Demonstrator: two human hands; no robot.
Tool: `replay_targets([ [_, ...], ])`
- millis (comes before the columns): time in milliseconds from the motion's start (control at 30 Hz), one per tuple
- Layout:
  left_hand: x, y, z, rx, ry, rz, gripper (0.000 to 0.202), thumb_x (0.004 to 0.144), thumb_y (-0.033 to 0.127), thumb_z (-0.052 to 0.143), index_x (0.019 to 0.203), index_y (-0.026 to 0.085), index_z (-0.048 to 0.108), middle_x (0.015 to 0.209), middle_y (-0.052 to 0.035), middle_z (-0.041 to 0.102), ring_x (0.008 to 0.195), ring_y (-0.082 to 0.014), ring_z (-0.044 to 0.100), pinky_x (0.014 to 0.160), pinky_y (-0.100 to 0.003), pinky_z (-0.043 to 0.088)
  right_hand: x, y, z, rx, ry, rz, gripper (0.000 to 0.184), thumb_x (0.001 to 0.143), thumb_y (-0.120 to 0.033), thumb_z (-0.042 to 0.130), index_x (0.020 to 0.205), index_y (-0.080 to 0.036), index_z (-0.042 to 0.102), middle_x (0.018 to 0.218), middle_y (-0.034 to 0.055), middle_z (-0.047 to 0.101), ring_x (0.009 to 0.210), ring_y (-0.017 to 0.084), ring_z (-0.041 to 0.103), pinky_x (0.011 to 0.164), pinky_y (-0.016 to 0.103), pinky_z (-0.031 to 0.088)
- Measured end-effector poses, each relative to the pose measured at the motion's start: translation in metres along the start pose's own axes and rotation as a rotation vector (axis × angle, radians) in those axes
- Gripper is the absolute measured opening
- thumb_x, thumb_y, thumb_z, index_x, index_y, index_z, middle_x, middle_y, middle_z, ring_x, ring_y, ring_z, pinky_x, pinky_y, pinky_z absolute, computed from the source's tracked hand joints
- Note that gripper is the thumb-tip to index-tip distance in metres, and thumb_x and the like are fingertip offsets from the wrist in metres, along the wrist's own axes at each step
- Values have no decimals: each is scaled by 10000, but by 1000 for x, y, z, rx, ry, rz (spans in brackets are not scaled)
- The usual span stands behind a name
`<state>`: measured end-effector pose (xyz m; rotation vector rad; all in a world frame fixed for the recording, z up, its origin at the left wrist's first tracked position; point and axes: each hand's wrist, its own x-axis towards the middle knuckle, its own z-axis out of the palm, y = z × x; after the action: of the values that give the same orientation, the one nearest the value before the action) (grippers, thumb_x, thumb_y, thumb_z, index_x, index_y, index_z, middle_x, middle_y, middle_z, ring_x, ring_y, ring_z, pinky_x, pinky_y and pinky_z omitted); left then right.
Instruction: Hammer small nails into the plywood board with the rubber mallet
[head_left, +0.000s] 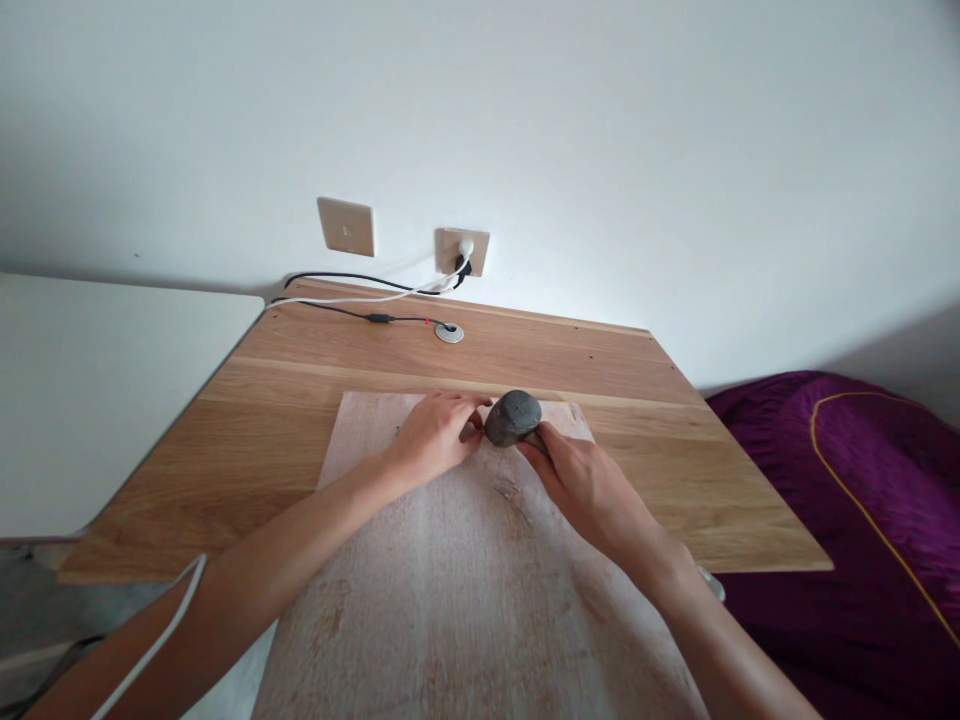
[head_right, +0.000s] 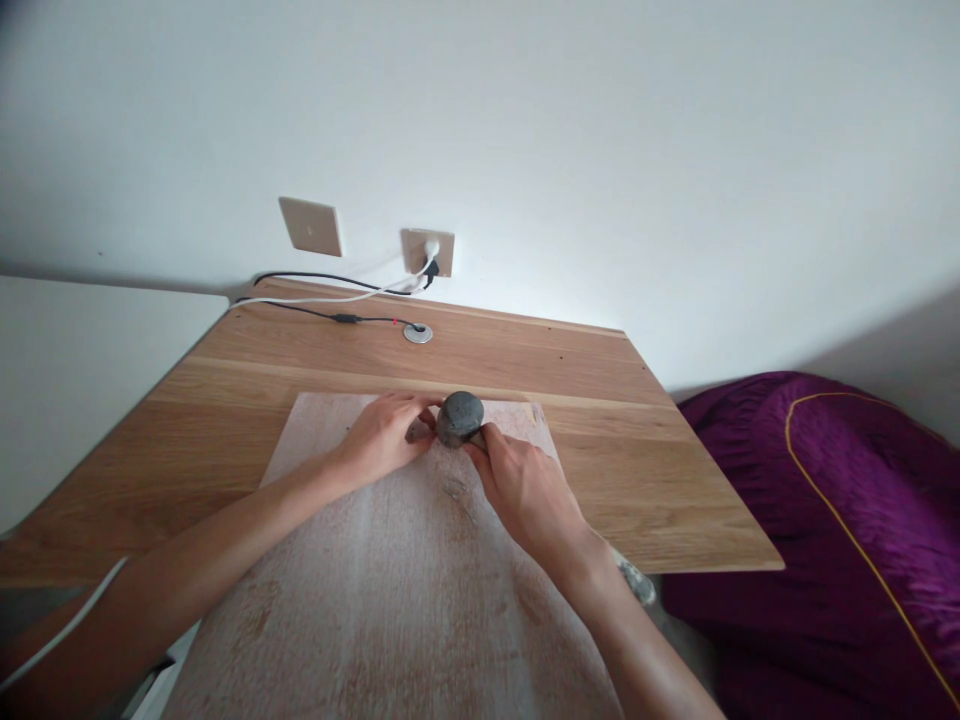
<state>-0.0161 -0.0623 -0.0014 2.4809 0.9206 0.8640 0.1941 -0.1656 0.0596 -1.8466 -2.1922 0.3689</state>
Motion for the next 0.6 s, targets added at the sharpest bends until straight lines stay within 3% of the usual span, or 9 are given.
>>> replay_targets([
  [267, 0, 0, -1, -5, 10, -13, 413, 871, 78, 747, 1253, 228, 700, 957, -23, 819, 1016, -243, 766, 958, -387, 566, -2, -3, 2, -94, 77, -24, 312, 1136, -425, 363, 946, -242, 529, 833, 68, 752, 708, 239, 720, 590, 314, 351],
  [600, 2, 2, -3, -12, -24, -33, 450, 858, 54, 733, 1269, 232, 698, 977, -31, 822, 1015, -240, 768, 941, -368, 572, -3, -9, 6, -136, 81, -32, 322, 1140, -431, 345, 958, -241, 531, 812, 63, 745, 672, 233, 713, 562, 314, 323],
])
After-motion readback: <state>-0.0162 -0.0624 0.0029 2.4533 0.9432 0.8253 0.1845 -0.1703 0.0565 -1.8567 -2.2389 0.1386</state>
